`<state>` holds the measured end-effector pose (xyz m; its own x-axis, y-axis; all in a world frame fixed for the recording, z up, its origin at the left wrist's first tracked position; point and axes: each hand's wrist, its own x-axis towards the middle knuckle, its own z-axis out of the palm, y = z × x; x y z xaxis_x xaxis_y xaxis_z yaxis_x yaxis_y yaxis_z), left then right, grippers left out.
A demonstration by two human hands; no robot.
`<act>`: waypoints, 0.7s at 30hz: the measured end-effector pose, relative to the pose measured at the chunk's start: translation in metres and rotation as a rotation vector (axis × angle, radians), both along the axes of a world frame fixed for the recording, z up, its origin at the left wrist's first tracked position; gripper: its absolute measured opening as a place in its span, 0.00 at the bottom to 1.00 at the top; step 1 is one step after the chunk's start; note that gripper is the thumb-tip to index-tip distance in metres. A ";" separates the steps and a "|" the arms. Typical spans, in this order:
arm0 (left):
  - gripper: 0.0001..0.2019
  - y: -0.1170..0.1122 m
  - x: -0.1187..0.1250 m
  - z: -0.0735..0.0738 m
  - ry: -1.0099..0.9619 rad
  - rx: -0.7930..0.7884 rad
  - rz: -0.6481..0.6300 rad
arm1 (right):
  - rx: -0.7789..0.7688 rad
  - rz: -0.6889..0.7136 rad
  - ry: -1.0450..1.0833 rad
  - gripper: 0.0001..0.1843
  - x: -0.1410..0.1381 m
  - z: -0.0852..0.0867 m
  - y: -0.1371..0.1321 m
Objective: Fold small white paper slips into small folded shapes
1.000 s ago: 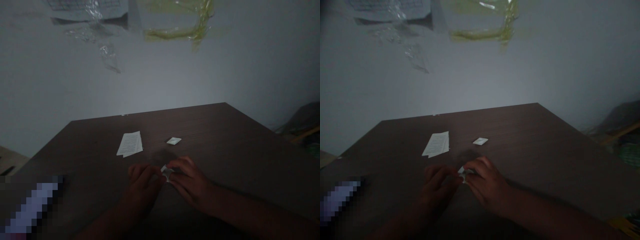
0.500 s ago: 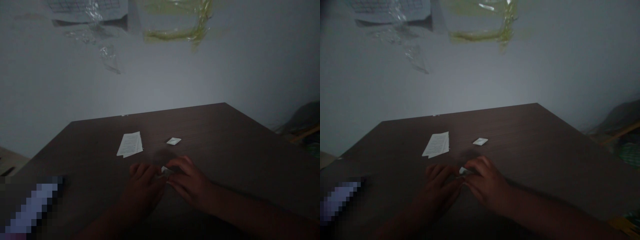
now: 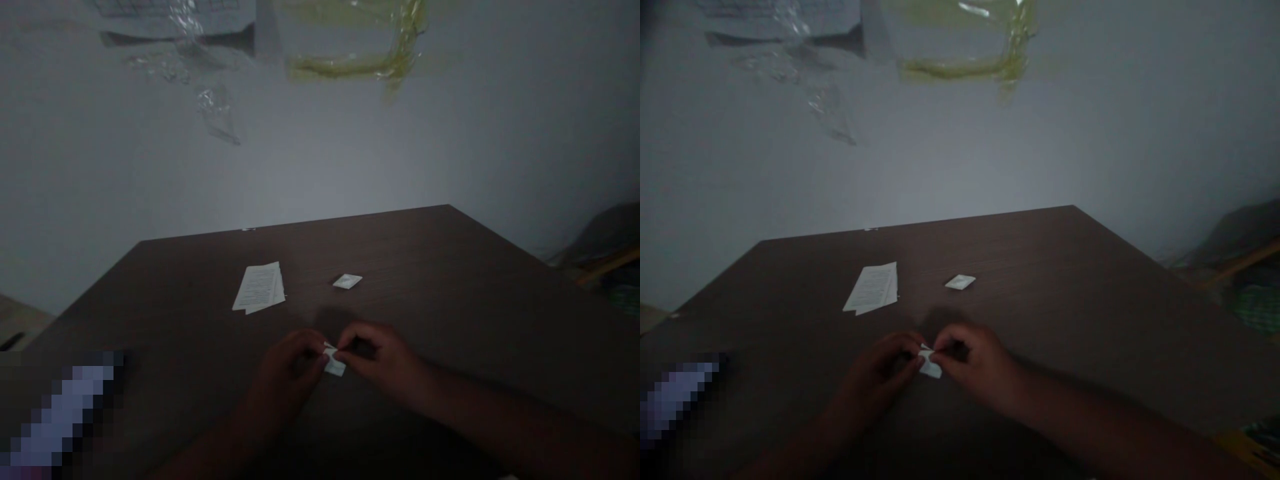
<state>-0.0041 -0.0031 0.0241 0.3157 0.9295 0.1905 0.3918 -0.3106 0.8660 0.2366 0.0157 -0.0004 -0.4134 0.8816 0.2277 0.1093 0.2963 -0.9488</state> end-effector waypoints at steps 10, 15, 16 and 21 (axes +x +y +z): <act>0.11 0.009 -0.003 -0.004 0.281 0.097 0.038 | 0.334 -0.005 -0.249 0.06 0.005 -0.005 0.006; 0.13 0.015 -0.005 -0.015 0.487 0.343 -0.025 | 0.647 0.225 -0.519 0.10 0.002 -0.002 0.000; 0.13 0.016 -0.006 -0.017 0.539 0.374 -0.041 | 0.672 0.261 -0.584 0.10 0.002 -0.001 -0.001; 0.18 0.022 -0.007 -0.017 0.688 0.444 -0.186 | 0.707 0.343 -0.743 0.09 0.006 0.007 -0.005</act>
<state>-0.0115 0.0185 0.0073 0.6360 0.7351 0.2348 0.6968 -0.6778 0.2347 0.2430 0.0103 0.0070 -0.8576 0.4600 0.2301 0.3941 0.8751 -0.2808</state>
